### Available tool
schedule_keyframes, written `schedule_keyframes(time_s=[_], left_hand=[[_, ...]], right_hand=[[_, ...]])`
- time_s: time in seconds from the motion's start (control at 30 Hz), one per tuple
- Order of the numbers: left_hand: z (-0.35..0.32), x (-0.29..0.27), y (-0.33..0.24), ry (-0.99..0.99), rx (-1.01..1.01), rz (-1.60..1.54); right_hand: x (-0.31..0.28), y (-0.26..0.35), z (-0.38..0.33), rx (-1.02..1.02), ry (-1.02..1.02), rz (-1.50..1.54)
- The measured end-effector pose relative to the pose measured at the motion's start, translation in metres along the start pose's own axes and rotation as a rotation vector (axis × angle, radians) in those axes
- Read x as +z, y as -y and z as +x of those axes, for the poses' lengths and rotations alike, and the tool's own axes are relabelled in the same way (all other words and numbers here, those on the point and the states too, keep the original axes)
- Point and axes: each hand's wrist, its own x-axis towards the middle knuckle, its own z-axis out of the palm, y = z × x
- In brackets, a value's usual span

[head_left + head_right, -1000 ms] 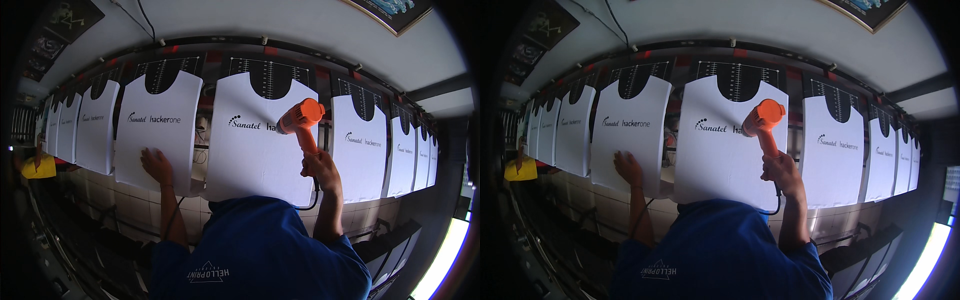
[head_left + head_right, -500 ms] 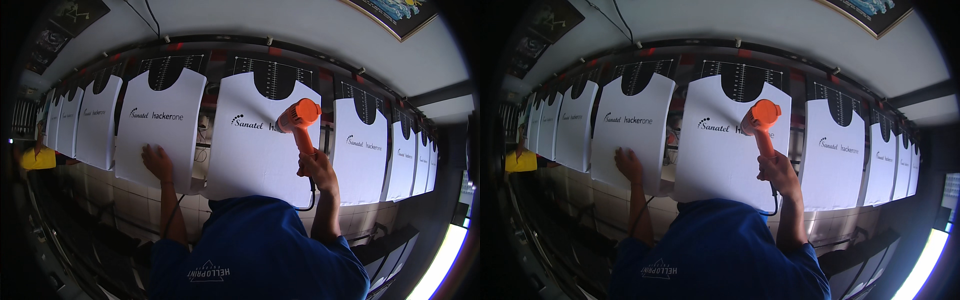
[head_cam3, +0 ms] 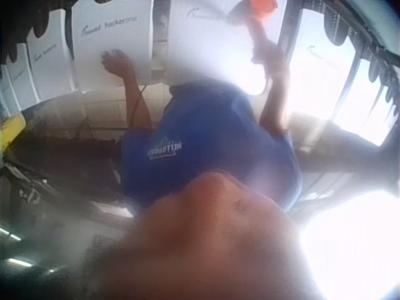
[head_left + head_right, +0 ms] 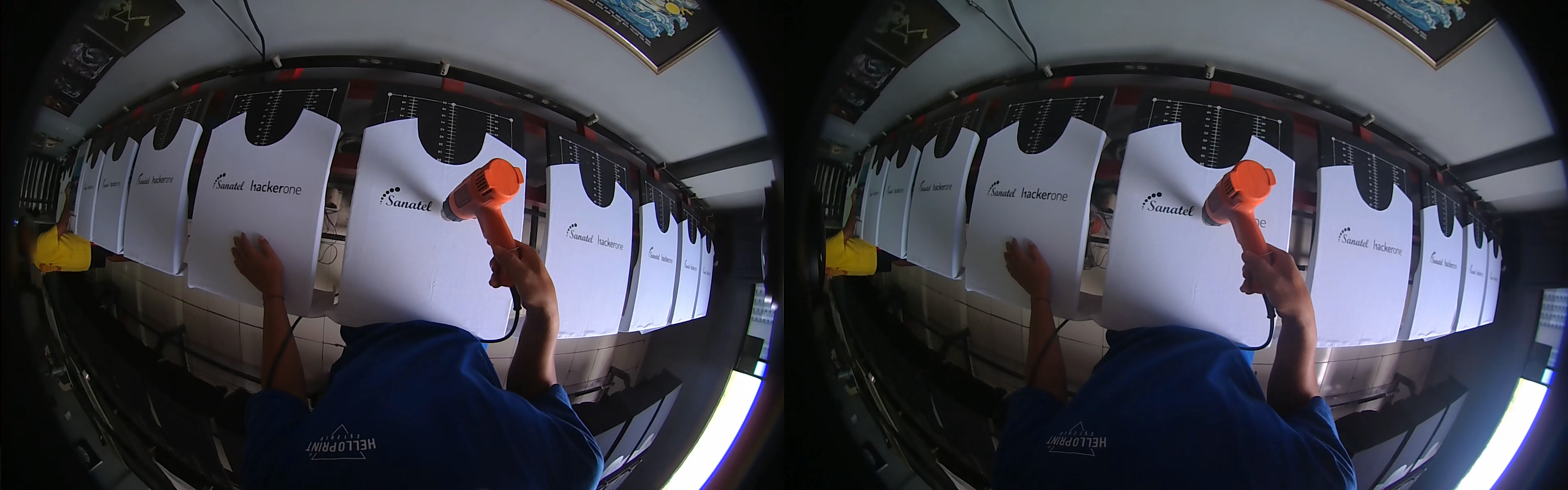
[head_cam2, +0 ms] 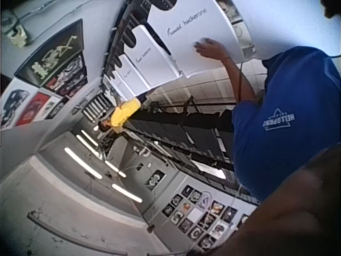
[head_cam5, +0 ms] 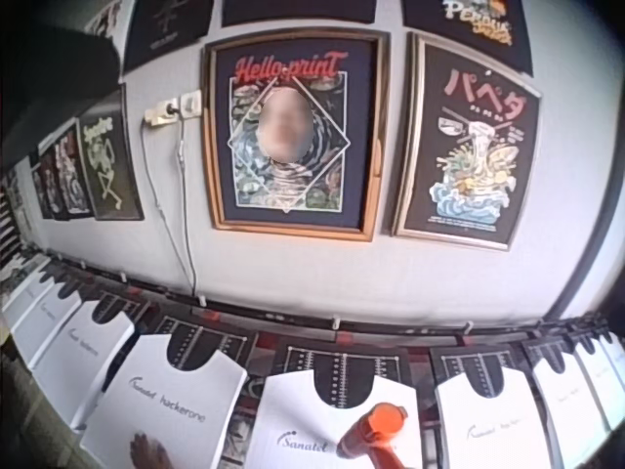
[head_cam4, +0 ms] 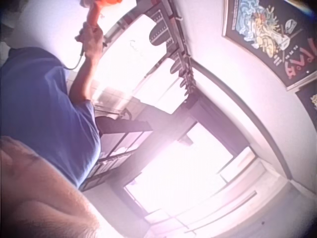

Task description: The person uses an orange heat gun to apply heat to a white t-shirt with a printed logo, moving the tool back and forth over the design. The t-shirt is laid flat on a work surface, and the person occasionally uses their left hand to smooth the fabric while heating.

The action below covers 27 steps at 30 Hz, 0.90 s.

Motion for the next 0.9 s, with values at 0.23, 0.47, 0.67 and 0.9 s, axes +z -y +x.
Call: schedule_keyframes(time_s=[0.23, 0.47, 0.67, 0.9], left_hand=[[-0.001, 0.002, 0.002, 0.007, 0.005, 0.001], [-0.001, 0.001, -0.001, 0.014, -0.011, -0.002], [-0.001, 0.0, -0.001, 0.002, -0.004, -0.013], [-0.002, 0.001, -0.001, -0.007, 0.009, -0.007]], right_hand=[[0.006, 0.0, 0.003, 0.013, 0.012, -0.031], [0.017, 0.004, 0.004, 0.02, 0.0, -0.04], [0.012, 0.008, 0.009, -0.008, 0.024, -0.063], [0.014, 0.009, 0.011, 0.004, 0.019, -0.093]])
